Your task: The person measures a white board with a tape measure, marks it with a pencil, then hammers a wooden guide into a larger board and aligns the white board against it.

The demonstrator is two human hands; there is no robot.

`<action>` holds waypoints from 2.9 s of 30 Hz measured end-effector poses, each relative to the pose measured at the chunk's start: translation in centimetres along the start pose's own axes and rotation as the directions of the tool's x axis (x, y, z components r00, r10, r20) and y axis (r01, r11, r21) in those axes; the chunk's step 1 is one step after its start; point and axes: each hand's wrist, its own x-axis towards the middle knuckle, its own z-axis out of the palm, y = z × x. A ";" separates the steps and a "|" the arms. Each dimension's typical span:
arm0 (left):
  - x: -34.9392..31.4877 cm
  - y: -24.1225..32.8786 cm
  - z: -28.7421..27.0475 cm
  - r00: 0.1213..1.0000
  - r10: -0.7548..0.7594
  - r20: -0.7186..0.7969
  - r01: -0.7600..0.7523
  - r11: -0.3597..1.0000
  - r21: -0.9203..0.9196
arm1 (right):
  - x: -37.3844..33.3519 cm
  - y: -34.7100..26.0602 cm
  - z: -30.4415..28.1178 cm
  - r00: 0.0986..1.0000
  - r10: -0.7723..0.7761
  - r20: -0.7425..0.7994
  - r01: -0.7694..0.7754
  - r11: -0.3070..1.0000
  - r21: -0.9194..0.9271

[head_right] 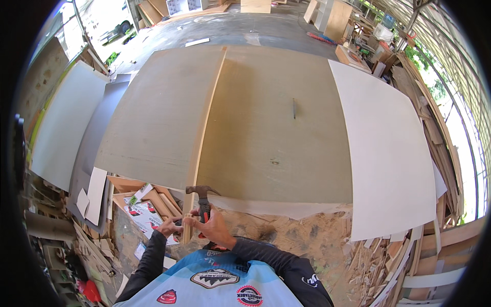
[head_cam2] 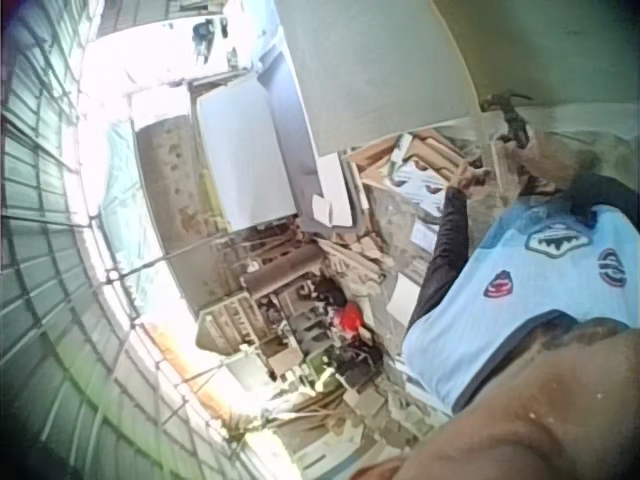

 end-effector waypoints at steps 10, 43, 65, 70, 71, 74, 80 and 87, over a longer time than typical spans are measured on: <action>4.2 4.0 18.4 0.986 -0.048 -0.158 0.060 0.996 0.073 | -7.4 3.0 -18.4 0.967 -0.060 -0.248 0.058 0.998 -0.017; 11.1 9.3 28.2 0.934 0.247 -0.257 0.012 0.699 0.715 | -13.7 13.5 -33.4 0.573 -0.112 -0.812 -0.290 0.899 -0.329; 2.8 28.5 20.5 0.578 0.621 -0.529 -0.749 0.662 -0.040 | -11.1 14.4 -35.8 0.538 -0.071 -0.840 -0.226 0.948 -0.225; 4.2 28.3 21.5 0.626 0.597 -0.501 -0.714 0.698 -0.060 | -10.8 14.6 -36.2 0.546 -0.069 -0.835 -0.196 0.958 -0.207; 4.5 28.3 21.9 0.640 0.591 -0.491 -0.706 0.705 -0.072 | -10.8 14.7 -36.2 0.546 -0.071 -0.835 -0.191 0.960 -0.207; 5.2 28.1 22.5 0.677 0.567 -0.469 -0.682 0.723 -0.111 | -10.8 15.4 -36.7 0.517 -0.081 -0.852 -0.235 0.944 -0.232; 5.7 28.1 22.8 0.692 0.566 -0.448 -0.671 0.732 -0.113 | -10.6 14.1 -35.7 0.516 -0.122 -0.848 -0.148 0.962 -0.229; 6.8 28.0 23.9 0.747 0.528 -0.403 -0.623 0.768 -0.150 | -12.3 12.3 -36.5 0.491 -0.145 -0.859 -0.216 0.935 -0.281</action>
